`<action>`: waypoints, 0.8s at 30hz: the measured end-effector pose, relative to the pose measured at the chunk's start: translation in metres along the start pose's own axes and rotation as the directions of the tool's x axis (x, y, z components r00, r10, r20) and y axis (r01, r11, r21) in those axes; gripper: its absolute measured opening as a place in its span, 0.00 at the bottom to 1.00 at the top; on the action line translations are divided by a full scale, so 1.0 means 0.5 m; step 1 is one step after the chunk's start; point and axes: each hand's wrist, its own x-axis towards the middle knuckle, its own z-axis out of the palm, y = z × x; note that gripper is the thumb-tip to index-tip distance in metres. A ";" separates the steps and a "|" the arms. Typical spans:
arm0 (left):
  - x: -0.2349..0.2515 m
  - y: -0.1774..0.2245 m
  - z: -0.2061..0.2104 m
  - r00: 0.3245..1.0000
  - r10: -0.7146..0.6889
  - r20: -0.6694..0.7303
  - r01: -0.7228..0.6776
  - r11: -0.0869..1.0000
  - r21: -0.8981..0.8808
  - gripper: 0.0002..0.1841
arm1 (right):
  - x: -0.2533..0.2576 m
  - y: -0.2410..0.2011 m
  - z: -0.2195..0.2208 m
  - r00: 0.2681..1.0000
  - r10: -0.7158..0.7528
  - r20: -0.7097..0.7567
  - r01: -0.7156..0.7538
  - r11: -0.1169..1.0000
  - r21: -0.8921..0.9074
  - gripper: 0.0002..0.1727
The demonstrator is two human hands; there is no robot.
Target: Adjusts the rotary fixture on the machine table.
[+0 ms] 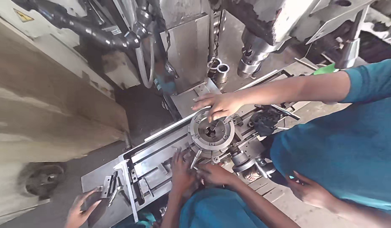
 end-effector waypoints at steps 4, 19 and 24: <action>0.037 0.005 0.006 0.999 0.021 -0.050 -0.021 1.000 0.009 0.24 | -0.006 0.018 0.026 0.998 0.028 -0.058 -0.011 0.962 0.273 0.25; 0.043 0.064 -0.012 0.851 -0.525 0.023 0.514 0.821 -0.249 0.56 | -0.011 -0.031 0.056 0.938 0.174 -0.300 -0.215 0.971 -0.109 0.22; 0.001 0.069 0.015 0.780 -0.563 0.272 0.486 0.272 -0.831 0.51 | -0.007 -0.001 0.083 0.910 0.114 -0.400 -0.202 0.962 -0.186 0.25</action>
